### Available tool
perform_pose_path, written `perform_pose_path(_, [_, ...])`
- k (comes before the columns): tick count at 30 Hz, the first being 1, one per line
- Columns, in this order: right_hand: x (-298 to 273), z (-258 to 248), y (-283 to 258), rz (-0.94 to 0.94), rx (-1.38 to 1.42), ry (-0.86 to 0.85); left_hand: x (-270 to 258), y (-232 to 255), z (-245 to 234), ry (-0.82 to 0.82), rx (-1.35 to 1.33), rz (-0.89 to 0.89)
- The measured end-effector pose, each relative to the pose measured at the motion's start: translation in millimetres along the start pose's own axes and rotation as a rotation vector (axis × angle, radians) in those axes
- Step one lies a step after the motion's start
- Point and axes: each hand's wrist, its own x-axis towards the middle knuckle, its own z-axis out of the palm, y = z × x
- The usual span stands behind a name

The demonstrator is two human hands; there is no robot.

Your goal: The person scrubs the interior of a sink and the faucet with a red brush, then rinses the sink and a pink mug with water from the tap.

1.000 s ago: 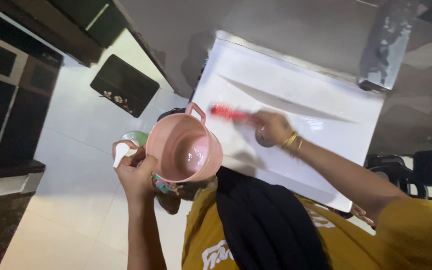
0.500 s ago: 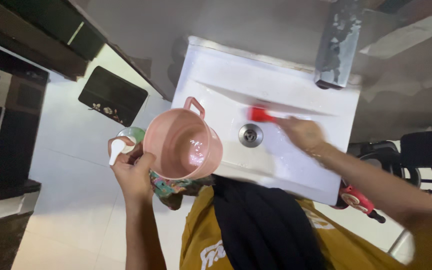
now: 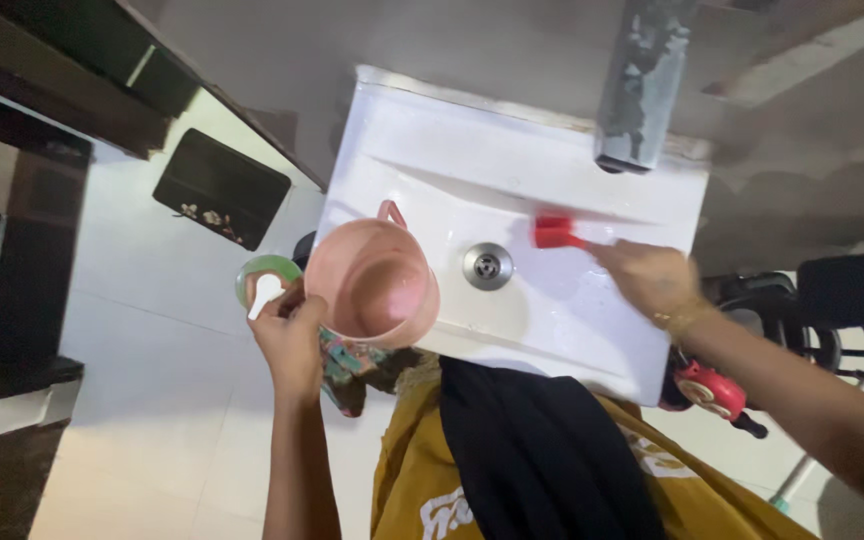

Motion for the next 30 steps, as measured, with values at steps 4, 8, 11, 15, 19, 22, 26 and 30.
perform_pose_path(4, [81.1,36.9,-46.5,-0.215,-0.067,0.112,13.7,-36.8,3.3,0.029,-0.009,0.086])
perform_pose_path(8, [94.0,21.7,-38.4,-0.329,-0.095,0.158,16.6,-56.2,-5.4,0.048,-0.034,0.051])
perform_pose_path(11, [42.0,-9.0,9.8,-0.378,-0.149,0.17,11.0,-64.9,-9.3,0.056,-0.009,0.085])
perform_pose_path(15, [-10.7,-28.5,46.0,-0.288,-0.268,0.051,14.7,-70.2,-0.2,0.081,-0.066,0.088])
perform_pose_path(19, [2.4,-9.6,33.7,-0.274,-0.212,0.046,13.6,-71.3,3.7,0.094,-0.043,0.099])
perform_pose_path(22, [63.8,37.5,-19.3,-0.214,-0.016,0.078,18.4,-73.6,-1.8,0.063,-0.105,0.1])
perform_pose_path(26, [100.6,53.1,-78.6,0.03,0.492,0.127,25.4,-72.5,-16.0,0.079,-0.02,0.133])
perform_pose_path(30, [42.3,20.8,-58.5,0.224,0.469,-0.337,26.6,-64.5,-26.5,0.052,-0.054,0.067])
